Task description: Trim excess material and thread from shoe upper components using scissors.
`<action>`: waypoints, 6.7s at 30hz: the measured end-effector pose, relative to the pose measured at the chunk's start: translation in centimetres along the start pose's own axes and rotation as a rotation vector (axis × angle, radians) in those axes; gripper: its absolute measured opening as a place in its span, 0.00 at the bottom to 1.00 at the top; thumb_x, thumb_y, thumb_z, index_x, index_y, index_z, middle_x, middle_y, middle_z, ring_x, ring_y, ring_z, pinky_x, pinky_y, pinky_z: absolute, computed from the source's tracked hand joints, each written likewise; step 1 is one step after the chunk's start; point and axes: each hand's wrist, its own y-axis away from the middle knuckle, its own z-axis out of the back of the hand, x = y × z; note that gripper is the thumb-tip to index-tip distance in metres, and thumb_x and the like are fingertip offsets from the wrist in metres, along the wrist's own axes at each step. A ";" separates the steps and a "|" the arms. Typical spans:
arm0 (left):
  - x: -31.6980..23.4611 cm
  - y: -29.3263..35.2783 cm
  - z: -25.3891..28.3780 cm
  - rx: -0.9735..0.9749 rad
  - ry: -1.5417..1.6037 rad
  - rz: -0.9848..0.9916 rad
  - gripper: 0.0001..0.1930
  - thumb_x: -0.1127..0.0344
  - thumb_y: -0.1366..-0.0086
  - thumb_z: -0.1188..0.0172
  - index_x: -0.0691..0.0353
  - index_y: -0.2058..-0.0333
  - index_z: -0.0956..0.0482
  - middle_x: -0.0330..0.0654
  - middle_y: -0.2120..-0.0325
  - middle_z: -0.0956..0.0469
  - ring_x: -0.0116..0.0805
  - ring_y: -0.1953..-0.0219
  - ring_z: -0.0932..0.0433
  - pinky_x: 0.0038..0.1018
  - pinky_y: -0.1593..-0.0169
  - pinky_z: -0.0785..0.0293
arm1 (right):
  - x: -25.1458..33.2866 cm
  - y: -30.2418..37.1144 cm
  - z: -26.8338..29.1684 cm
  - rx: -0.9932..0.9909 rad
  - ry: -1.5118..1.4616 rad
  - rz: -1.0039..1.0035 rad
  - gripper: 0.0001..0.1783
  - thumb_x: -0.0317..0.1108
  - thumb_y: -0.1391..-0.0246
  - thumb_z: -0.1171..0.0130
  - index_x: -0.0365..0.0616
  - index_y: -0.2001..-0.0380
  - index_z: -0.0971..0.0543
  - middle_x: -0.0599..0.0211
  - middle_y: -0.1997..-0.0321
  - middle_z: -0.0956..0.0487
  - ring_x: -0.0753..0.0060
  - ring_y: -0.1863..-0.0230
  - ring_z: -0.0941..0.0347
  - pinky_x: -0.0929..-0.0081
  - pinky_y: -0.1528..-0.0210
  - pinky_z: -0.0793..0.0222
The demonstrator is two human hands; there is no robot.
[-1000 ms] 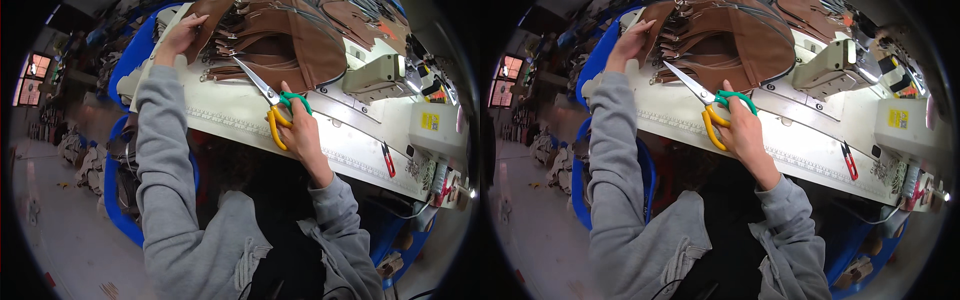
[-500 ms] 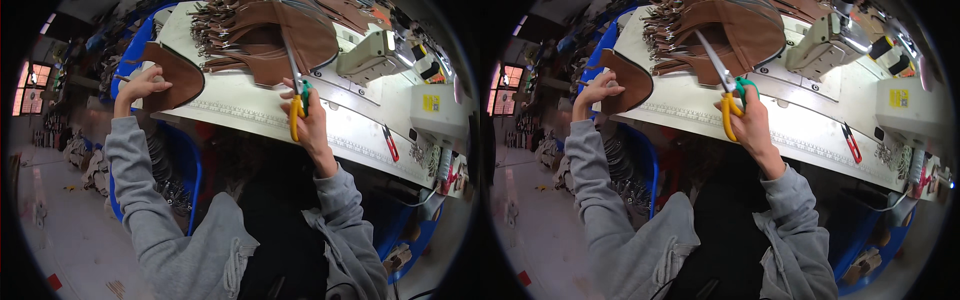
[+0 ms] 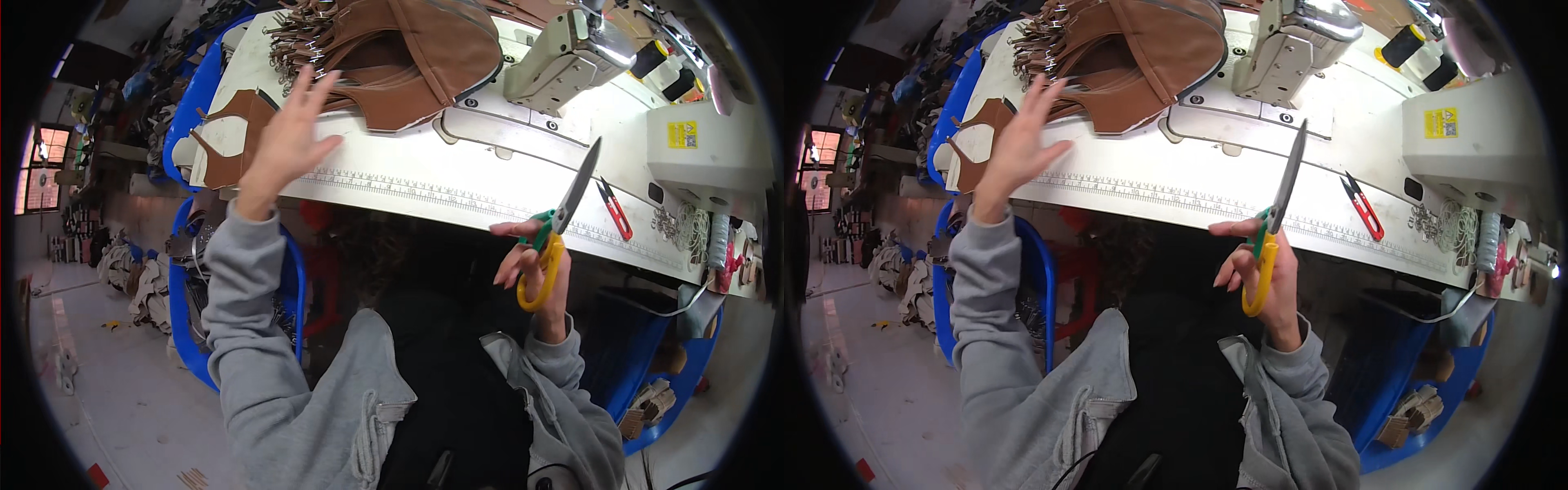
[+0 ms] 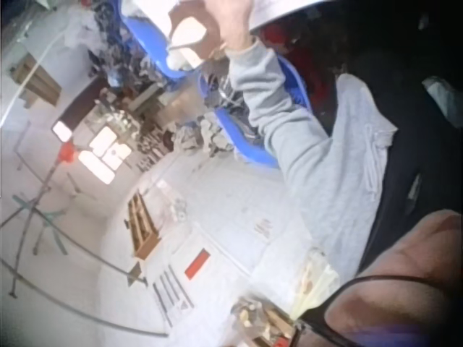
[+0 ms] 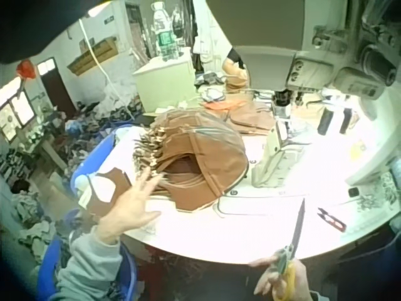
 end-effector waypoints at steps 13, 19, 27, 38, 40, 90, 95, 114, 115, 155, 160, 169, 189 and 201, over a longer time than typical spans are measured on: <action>-2.4 -2.4 -1.6 0.061 -0.155 0.153 0.25 0.79 0.52 0.50 0.57 0.52 0.29 0.53 0.42 0.44 0.52 0.44 0.39 0.36 0.45 0.37 | -0.3 3.1 1.8 -0.020 -0.042 -0.195 0.17 0.37 0.43 0.51 0.33 0.59 0.37 0.51 0.58 0.27 0.78 0.80 0.28 0.90 0.81 0.35; -8.4 -1.3 -2.2 -0.122 -0.027 -0.229 0.25 0.69 0.52 0.41 0.64 0.52 0.31 0.47 0.53 0.31 0.44 0.50 0.34 0.33 0.47 0.38 | -0.3 3.8 1.9 -0.005 -0.055 -0.308 0.13 0.31 0.45 0.51 0.34 0.59 0.36 0.53 0.58 0.26 0.78 0.79 0.28 0.89 0.80 0.34; -6.1 -5.4 -1.8 0.156 0.182 -0.288 0.28 0.71 0.58 0.40 0.66 0.53 0.32 0.45 0.62 0.31 0.40 0.56 0.31 0.28 0.50 0.35 | -0.2 4.9 1.8 0.019 -0.111 -0.340 0.12 0.30 0.45 0.51 0.36 0.60 0.35 0.54 0.59 0.25 0.78 0.79 0.27 0.88 0.79 0.32; -6.6 -6.0 -0.6 0.034 0.225 -0.399 0.26 0.72 0.62 0.41 0.63 0.59 0.34 0.45 0.65 0.33 0.41 0.60 0.31 0.30 0.55 0.32 | -0.5 5.8 2.2 -0.015 -0.129 -0.356 0.12 0.28 0.46 0.49 0.35 0.60 0.35 0.54 0.59 0.25 0.78 0.80 0.27 0.88 0.81 0.33; -6.6 -5.8 0.9 -0.056 0.278 -0.383 0.25 0.74 0.61 0.41 0.61 0.59 0.34 0.45 0.66 0.33 0.42 0.60 0.29 0.28 0.57 0.31 | -0.5 5.8 2.2 -0.011 -0.119 -0.357 0.12 0.28 0.46 0.50 0.35 0.60 0.35 0.54 0.59 0.25 0.78 0.80 0.27 0.88 0.81 0.33; -17.5 6.8 -6.2 -0.096 0.539 -0.078 0.14 0.75 0.64 0.39 0.61 0.73 0.23 0.46 0.61 0.27 0.45 0.61 0.30 0.33 0.60 0.31 | -4.8 7.6 0.7 0.374 -0.725 -0.556 0.61 0.82 0.68 0.86 0.32 0.63 0.29 0.73 0.87 0.37 0.83 0.90 0.42 0.85 0.84 0.38; -17.6 7.0 -6.1 -0.095 0.526 -0.082 0.13 0.75 0.64 0.39 0.62 0.73 0.23 0.46 0.61 0.28 0.45 0.61 0.31 0.33 0.60 0.31 | -3.9 7.8 0.7 0.326 -0.717 -0.597 0.56 0.80 0.64 0.79 0.32 0.65 0.29 0.75 0.90 0.39 0.86 0.94 0.43 0.87 0.89 0.38; -19.6 7.1 -8.0 -0.135 0.602 -0.011 0.05 0.76 0.48 0.43 0.65 0.77 0.30 0.56 0.47 0.35 0.52 0.42 0.38 0.47 0.41 0.47 | -3.6 9.1 1.0 0.346 -0.729 -0.673 0.57 0.80 0.65 0.79 0.29 0.68 0.30 0.78 0.93 0.41 0.87 0.96 0.45 0.87 0.92 0.42; -19.9 7.3 -7.9 -0.133 0.603 -0.012 0.05 0.76 0.48 0.43 0.65 0.77 0.30 0.56 0.47 0.35 0.52 0.42 0.38 0.47 0.41 0.47 | -3.6 9.1 0.9 0.350 -0.702 -0.663 0.58 0.81 0.66 0.81 0.30 0.68 0.30 0.78 0.93 0.41 0.86 0.96 0.45 0.87 0.91 0.41; -19.7 9.7 -5.3 0.057 0.922 -0.011 0.04 0.73 0.46 0.43 0.63 0.74 0.30 0.56 0.46 0.35 0.53 0.38 0.46 0.44 0.39 0.54 | -4.0 7.8 1.2 0.325 -0.523 -0.701 0.58 0.83 0.69 0.79 0.31 0.68 0.30 0.79 0.92 0.43 0.89 0.95 0.48 0.89 0.91 0.43; -19.4 8.7 -5.1 -0.080 0.845 0.052 0.07 0.81 0.48 0.44 0.67 0.69 0.29 0.44 0.74 0.26 0.37 0.74 0.27 0.25 0.70 0.31 | -4.1 7.9 1.1 0.294 -0.575 -0.680 0.55 0.81 0.63 0.75 0.31 0.69 0.29 0.76 0.92 0.42 0.88 0.95 0.48 0.88 0.92 0.43; -18.1 5.3 -5.0 -0.006 0.454 -0.206 0.05 0.77 0.53 0.40 0.66 0.75 0.27 0.53 0.52 0.31 0.54 0.46 0.35 0.42 0.45 0.39 | -4.3 8.4 1.5 0.335 -0.610 -0.662 0.55 0.81 0.63 0.76 0.31 0.69 0.29 0.77 0.92 0.41 0.89 0.95 0.48 0.88 0.91 0.42; -18.4 6.5 -6.1 0.055 0.733 -0.082 0.06 0.77 0.50 0.42 0.68 0.75 0.30 0.62 0.44 0.42 0.59 0.40 0.45 0.43 0.39 0.49 | -4.6 7.6 0.9 0.336 -0.685 -0.625 0.54 0.79 0.61 0.75 0.30 0.68 0.29 0.77 0.93 0.41 0.88 0.96 0.46 0.88 0.92 0.43; -18.1 6.7 -6.2 0.087 0.780 -0.078 0.05 0.75 0.50 0.41 0.66 0.75 0.29 0.61 0.43 0.45 0.58 0.38 0.49 0.42 0.38 0.53 | -4.5 6.3 -0.3 0.317 -0.737 -0.547 0.53 0.78 0.60 0.78 0.32 0.67 0.29 0.77 0.91 0.40 0.88 0.95 0.45 0.88 0.91 0.42</action>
